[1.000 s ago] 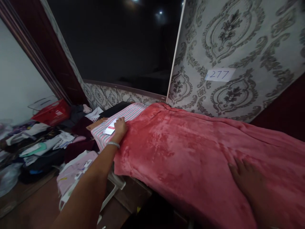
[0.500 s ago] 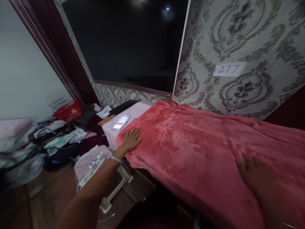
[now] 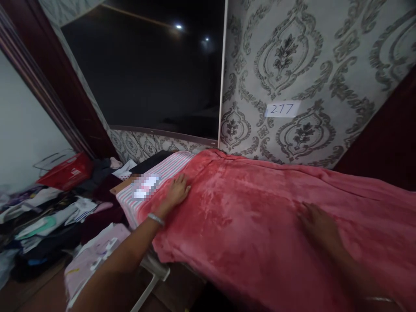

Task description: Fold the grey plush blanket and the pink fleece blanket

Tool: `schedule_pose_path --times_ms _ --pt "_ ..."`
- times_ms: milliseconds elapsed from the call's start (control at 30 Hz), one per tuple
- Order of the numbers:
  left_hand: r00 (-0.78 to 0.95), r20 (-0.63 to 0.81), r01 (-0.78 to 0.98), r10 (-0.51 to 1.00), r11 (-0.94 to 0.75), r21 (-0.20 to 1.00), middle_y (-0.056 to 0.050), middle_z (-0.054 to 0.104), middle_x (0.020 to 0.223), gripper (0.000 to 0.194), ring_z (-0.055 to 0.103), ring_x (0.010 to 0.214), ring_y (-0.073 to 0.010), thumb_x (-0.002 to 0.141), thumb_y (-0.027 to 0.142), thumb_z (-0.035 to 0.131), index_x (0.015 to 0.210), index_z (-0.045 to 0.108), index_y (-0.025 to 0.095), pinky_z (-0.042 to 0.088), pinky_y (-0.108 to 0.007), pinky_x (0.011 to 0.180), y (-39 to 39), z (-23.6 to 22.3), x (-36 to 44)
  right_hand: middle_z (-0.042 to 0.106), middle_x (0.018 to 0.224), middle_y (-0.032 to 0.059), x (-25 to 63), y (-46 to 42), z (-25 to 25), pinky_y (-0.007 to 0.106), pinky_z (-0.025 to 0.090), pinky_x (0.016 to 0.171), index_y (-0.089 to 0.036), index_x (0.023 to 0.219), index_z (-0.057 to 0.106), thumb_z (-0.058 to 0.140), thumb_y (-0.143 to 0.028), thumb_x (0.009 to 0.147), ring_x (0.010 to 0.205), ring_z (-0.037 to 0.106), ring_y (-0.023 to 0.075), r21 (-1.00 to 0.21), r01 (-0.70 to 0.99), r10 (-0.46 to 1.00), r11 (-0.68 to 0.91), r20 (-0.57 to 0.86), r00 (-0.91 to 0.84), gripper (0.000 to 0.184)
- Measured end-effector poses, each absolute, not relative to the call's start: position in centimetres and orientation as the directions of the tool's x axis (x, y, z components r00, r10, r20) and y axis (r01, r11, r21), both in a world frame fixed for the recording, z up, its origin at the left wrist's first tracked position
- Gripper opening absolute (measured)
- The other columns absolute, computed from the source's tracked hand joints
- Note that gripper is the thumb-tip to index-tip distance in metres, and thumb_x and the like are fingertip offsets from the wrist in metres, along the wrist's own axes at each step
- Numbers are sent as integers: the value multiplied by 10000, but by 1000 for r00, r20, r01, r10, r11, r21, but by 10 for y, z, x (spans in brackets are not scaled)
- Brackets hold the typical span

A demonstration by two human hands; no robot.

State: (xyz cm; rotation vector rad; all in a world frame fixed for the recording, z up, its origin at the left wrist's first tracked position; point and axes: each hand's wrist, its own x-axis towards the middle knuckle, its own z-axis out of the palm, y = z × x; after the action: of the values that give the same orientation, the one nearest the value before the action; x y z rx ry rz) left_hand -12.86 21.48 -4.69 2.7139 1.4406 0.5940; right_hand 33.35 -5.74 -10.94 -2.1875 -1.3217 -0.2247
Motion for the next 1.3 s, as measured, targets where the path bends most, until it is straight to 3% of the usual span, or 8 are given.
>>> schedule_pose_path --times_ms 133,267,500,667,733,900,1067,1300 --pt "435 290 810 852 -511 288 -199 417 1609 551 431 1475 -285 985 305 445 1506 447 125 366 -450 1194 291 -36 -66 654 1341 192 319 10 -89 509 426 1140 -114 1269 646 461 -410 866 1310 565 331 -494 837 763 -236 439 474 533" --pt "344 250 849 905 -414 330 -250 569 1457 483 572 1347 -291 998 288 395 1397 542 59 448 -404 1110 354 -35 -24 712 1231 168 310 56 -95 447 517 1020 -104 1308 639 404 -386 906 1140 664 281 -582 788 813 -199 350 464 545" --pt "192 213 900 958 -258 351 -207 651 1363 455 639 1248 -275 1026 355 356 1343 577 116 492 -400 1022 434 -42 13 700 1234 158 310 65 -118 435 533 958 -138 1265 680 365 -438 956 1118 667 287 -529 812 838 -246 306 453 535" --pt "105 226 924 968 -179 337 -212 736 1135 345 684 1105 -361 915 332 543 1163 676 134 529 -471 913 463 -36 30 703 1195 146 309 66 -116 438 546 896 -167 1244 695 350 -431 956 1046 682 287 -526 805 838 -275 279 469 522" --pt "107 290 922 951 -204 328 -213 731 1091 285 669 1104 -375 913 287 511 1080 693 146 517 -500 919 460 -32 31 699 1197 146 307 66 -114 444 550 877 -169 1247 696 344 -437 953 1046 680 293 -520 804 836 -289 273 477 531" --pt "324 468 834 822 -482 268 -158 672 1161 227 600 1143 -293 890 229 474 995 669 179 478 -448 1026 418 -30 25 695 1206 137 306 65 -113 428 556 863 -191 1239 703 344 -433 951 1040 681 286 -509 807 831 -299 276 483 520" --pt "761 400 466 511 -859 212 -92 625 1169 89 585 1094 -247 763 223 573 833 627 214 521 -389 956 369 -40 21 697 1218 134 308 65 -114 415 562 851 -195 1251 694 316 -453 957 1066 684 288 -506 809 837 -300 267 477 544" --pt "819 357 492 450 -870 -32 -138 608 1056 192 580 999 -266 938 297 524 915 676 182 505 -421 902 354 -51 37 699 1253 129 312 64 -122 455 547 915 -198 1244 692 332 -479 946 1129 666 305 -518 802 834 -297 268 482 546"
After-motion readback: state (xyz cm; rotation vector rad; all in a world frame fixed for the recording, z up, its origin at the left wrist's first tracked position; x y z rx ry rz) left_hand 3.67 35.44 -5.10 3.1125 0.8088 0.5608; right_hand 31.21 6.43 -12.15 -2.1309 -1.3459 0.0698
